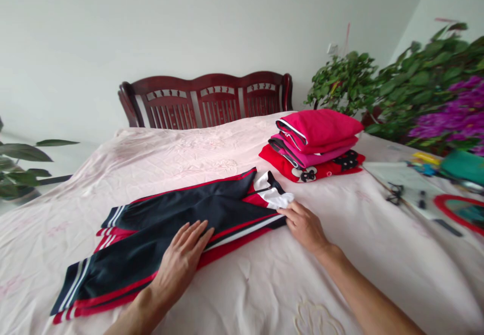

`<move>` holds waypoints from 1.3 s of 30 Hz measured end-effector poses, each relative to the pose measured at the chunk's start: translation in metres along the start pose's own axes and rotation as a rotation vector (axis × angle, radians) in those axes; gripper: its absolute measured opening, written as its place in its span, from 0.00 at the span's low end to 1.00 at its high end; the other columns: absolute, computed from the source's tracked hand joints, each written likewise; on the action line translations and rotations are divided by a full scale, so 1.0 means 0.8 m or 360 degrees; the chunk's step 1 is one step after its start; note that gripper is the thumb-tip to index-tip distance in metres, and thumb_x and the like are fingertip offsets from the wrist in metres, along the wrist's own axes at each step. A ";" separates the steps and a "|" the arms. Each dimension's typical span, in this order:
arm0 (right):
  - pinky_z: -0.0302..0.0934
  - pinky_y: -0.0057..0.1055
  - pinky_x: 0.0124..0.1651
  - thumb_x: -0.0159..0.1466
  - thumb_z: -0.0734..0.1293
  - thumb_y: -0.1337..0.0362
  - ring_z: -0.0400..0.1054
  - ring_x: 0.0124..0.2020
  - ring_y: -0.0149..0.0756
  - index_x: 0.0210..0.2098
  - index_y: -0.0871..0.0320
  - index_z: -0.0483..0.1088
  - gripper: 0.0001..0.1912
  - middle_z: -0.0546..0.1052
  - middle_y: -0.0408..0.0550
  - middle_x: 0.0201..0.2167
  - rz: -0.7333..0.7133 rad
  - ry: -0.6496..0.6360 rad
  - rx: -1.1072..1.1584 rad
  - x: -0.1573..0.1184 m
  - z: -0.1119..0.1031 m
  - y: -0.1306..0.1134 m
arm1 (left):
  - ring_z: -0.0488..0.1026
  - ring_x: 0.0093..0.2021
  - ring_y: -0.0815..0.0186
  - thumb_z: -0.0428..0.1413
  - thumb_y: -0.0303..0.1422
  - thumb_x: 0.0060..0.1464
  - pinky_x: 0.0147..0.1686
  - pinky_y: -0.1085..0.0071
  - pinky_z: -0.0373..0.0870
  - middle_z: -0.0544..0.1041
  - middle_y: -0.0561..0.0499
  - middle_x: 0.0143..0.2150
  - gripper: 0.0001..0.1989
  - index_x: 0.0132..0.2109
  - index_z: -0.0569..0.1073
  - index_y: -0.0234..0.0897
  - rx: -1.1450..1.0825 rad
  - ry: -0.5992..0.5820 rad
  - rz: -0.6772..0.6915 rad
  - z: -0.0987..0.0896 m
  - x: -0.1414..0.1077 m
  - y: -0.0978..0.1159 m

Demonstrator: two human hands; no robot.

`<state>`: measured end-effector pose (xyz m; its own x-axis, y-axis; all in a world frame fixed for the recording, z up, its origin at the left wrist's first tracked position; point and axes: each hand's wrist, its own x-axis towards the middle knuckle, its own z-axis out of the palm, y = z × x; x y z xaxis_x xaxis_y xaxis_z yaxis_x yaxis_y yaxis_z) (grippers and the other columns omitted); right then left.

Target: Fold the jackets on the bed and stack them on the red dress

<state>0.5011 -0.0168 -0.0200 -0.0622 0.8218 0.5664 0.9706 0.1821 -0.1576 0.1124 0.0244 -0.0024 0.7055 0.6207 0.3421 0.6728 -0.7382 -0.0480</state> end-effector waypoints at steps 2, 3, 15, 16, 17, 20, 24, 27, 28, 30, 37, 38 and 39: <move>0.65 0.30 0.42 0.62 0.60 0.76 0.71 0.39 0.37 0.48 0.47 0.78 0.24 0.76 0.46 0.36 -0.0021 -0.0037 -0.0003 0.000 0.000 0.000 | 0.66 0.66 0.58 0.46 0.23 0.61 0.65 0.54 0.64 0.68 0.50 0.67 0.30 0.68 0.63 0.49 -0.0014 -0.0078 0.0044 0.006 -0.006 0.001; 0.65 0.31 0.43 0.62 0.60 0.76 0.71 0.39 0.37 0.47 0.48 0.78 0.24 0.76 0.46 0.36 -0.0033 -0.0047 0.0003 0.000 -0.001 0.001 | 0.66 0.66 0.58 0.45 0.22 0.60 0.64 0.55 0.65 0.68 0.50 0.67 0.31 0.68 0.62 0.48 -0.0014 -0.0120 0.0035 0.010 -0.009 0.001; 0.68 0.40 0.49 0.56 0.58 0.78 0.72 0.44 0.41 0.44 0.51 0.79 0.26 0.80 0.47 0.40 0.0008 -0.0063 0.0149 -0.004 -0.035 0.014 | 0.58 0.70 0.51 0.53 0.35 0.62 0.65 0.45 0.59 0.56 0.51 0.73 0.36 0.72 0.48 0.57 -0.0047 -0.0267 -0.0035 -0.003 -0.048 -0.011; 0.68 0.41 0.51 0.58 0.58 0.76 0.72 0.45 0.42 0.45 0.51 0.79 0.25 0.80 0.47 0.42 0.0000 -0.0037 0.0180 0.004 -0.038 0.003 | 0.59 0.70 0.50 0.53 0.38 0.62 0.65 0.45 0.59 0.57 0.50 0.73 0.36 0.72 0.48 0.58 -0.0039 -0.0258 -0.0045 -0.002 -0.048 -0.010; 0.67 0.42 0.53 0.61 0.58 0.74 0.72 0.48 0.42 0.48 0.51 0.78 0.24 0.79 0.48 0.46 -0.0034 -0.0039 0.0217 0.012 -0.041 -0.012 | 0.59 0.69 0.50 0.53 0.40 0.62 0.65 0.44 0.59 0.57 0.50 0.72 0.35 0.72 0.48 0.58 -0.0015 -0.0232 -0.0067 -0.001 -0.048 -0.009; 0.60 0.44 0.63 0.66 0.60 0.68 0.65 0.60 0.43 0.60 0.51 0.69 0.24 0.73 0.48 0.59 -0.0273 -0.0207 0.0297 0.037 -0.040 -0.071 | 0.60 0.69 0.50 0.52 0.41 0.62 0.65 0.45 0.59 0.59 0.52 0.72 0.35 0.72 0.48 0.59 0.0084 -0.0139 -0.0113 0.010 -0.046 -0.006; 0.50 0.46 0.70 0.69 0.63 0.61 0.52 0.70 0.43 0.68 0.50 0.58 0.29 0.62 0.47 0.69 -0.0608 -0.0468 0.0277 0.054 -0.004 -0.123 | 0.60 0.69 0.49 0.52 0.43 0.62 0.64 0.45 0.60 0.57 0.52 0.72 0.36 0.72 0.46 0.58 0.0164 -0.0135 -0.0118 0.019 -0.048 -0.007; 0.51 0.47 0.69 0.69 0.63 0.59 0.53 0.69 0.45 0.68 0.52 0.58 0.28 0.62 0.50 0.68 -0.0562 -0.0536 0.0189 0.059 0.034 -0.116 | 0.59 0.69 0.50 0.52 0.45 0.62 0.64 0.45 0.60 0.55 0.52 0.73 0.37 0.73 0.44 0.57 0.0182 -0.0151 -0.0123 0.015 -0.053 -0.013; 0.52 0.48 0.69 0.70 0.63 0.59 0.55 0.69 0.45 0.67 0.54 0.59 0.28 0.62 0.51 0.68 -0.0507 -0.0539 0.0154 0.061 0.043 -0.108 | 0.59 0.69 0.50 0.52 0.46 0.62 0.64 0.46 0.60 0.55 0.52 0.73 0.38 0.73 0.44 0.56 0.0180 -0.0146 -0.0122 0.012 -0.056 -0.016; 0.54 0.49 0.67 0.70 0.62 0.60 0.57 0.68 0.46 0.67 0.56 0.60 0.27 0.63 0.53 0.68 -0.0415 -0.0511 0.0104 0.063 0.057 -0.091 | 0.60 0.69 0.52 0.50 0.48 0.62 0.65 0.48 0.60 0.56 0.52 0.72 0.37 0.73 0.43 0.56 0.0174 -0.0121 -0.0121 0.008 -0.060 -0.021; 0.63 0.45 0.58 0.71 0.58 0.64 0.70 0.56 0.45 0.54 0.58 0.73 0.18 0.76 0.54 0.55 -0.0130 -0.0328 0.0083 0.074 0.063 -0.077 | 0.63 0.67 0.55 0.48 0.49 0.64 0.63 0.53 0.64 0.60 0.52 0.71 0.34 0.72 0.45 0.56 0.0219 -0.0087 -0.0103 0.008 -0.062 -0.030; 0.64 0.42 0.57 0.71 0.57 0.65 0.71 0.54 0.43 0.52 0.58 0.74 0.18 0.78 0.53 0.52 -0.0072 -0.0314 0.0101 0.081 0.062 -0.079 | 0.64 0.67 0.55 0.47 0.49 0.64 0.62 0.54 0.64 0.61 0.52 0.71 0.34 0.72 0.45 0.56 0.0244 -0.0070 -0.0096 0.009 -0.062 -0.030; 0.64 0.41 0.57 0.71 0.56 0.66 0.72 0.52 0.41 0.50 0.57 0.75 0.18 0.79 0.52 0.50 -0.0022 -0.0296 0.0117 0.088 0.062 -0.081 | 0.64 0.67 0.55 0.47 0.50 0.64 0.62 0.55 0.64 0.61 0.51 0.70 0.34 0.72 0.45 0.56 0.0270 -0.0048 -0.0089 0.011 -0.062 -0.030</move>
<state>0.4227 0.0561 -0.0097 -0.1238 0.9032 0.4109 0.9501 0.2274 -0.2136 0.0636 0.0136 -0.0265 0.6704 0.6691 0.3208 0.7375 -0.6487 -0.1881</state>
